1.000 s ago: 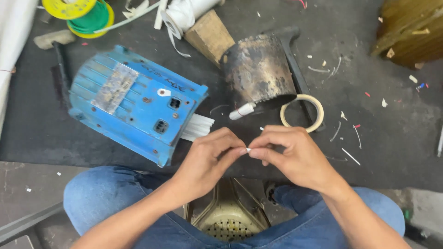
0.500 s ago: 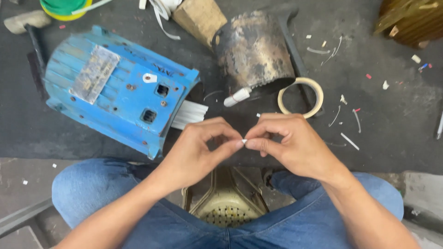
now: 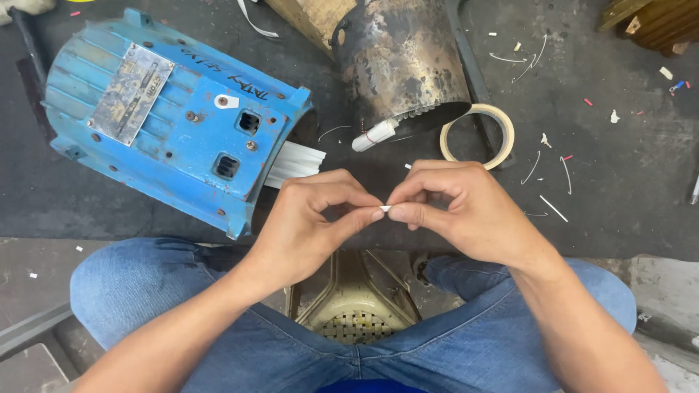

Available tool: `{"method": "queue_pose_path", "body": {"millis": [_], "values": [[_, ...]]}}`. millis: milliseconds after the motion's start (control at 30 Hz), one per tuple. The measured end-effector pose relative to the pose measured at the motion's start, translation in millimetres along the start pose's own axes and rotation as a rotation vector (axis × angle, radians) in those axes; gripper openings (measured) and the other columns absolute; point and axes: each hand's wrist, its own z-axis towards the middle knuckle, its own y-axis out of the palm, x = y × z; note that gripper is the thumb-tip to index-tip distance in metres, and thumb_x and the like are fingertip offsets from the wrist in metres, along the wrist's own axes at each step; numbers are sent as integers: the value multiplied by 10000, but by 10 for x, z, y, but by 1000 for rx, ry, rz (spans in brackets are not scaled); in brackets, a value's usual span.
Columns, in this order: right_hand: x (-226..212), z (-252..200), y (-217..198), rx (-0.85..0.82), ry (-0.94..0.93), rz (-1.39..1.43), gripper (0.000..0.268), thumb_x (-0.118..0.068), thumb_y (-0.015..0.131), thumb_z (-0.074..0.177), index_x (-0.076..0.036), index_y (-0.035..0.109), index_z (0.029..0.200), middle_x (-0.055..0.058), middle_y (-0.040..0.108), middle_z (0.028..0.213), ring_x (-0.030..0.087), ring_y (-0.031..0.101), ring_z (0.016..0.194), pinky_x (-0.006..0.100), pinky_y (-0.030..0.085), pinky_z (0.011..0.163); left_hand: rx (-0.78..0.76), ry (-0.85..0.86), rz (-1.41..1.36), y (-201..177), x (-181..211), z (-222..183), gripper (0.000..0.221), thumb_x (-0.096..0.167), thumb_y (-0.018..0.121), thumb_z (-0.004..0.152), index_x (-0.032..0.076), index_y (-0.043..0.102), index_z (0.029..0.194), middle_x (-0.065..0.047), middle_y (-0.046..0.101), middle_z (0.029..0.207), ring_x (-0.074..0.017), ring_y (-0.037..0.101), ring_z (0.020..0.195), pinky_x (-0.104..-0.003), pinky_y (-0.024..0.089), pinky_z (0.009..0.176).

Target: A person is manually inserting white insulation strips into the slots of a blue electric motor housing on a workbench.

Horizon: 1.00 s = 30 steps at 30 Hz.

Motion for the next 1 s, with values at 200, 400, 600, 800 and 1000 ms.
{"method": "queue_pose_path", "body": {"millis": [200, 400, 600, 800, 1000], "values": [[15, -9, -3, 33, 9, -2, 58, -169, 823, 940, -119, 852, 935, -10, 747, 770, 82, 670, 687, 242, 523, 638, -96, -295, -104, -44, 154, 47, 212, 235, 726, 994, 82, 857, 1060, -21, 870, 894, -84, 793, 727, -217, 678, 686], [51, 12, 44, -1, -3, 24, 67, -155, 800, 964, -102, 826, 933, -9, 726, 825, 91, 653, 713, 254, 511, 677, -62, -281, -134, 15, 76, 7, 126, 98, 739, 989, 38, 848, 1013, -60, 862, 854, -102, 809, 710, -209, 699, 664], [16, 47, 101, 59, -66, -87, 113, -169, 792, 973, -131, 803, 867, -43, 701, 744, 77, 600, 648, 256, 451, 609, 24, -63, -41, 50, 5, -27, 120, 89, 718, 1004, 51, 799, 924, -18, 796, 788, -86, 772, 652, -200, 635, 589], [60, -24, -139, -24, 172, 101, 120, -184, 851, 914, -107, 907, 989, 7, 752, 715, 79, 638, 653, 247, 477, 610, -20, -208, -100, 0, 76, 8, 92, 66, 749, 965, 59, 838, 940, -28, 849, 813, -87, 813, 670, -180, 676, 626], [100, -28, -1, -34, 107, 170, 131, -134, 861, 895, -76, 889, 1008, 34, 795, 837, 91, 721, 689, 221, 543, 635, -90, -244, -65, 13, 62, 22, 143, 176, 779, 968, 66, 869, 985, -41, 827, 759, -72, 739, 603, -190, 659, 611]]}}
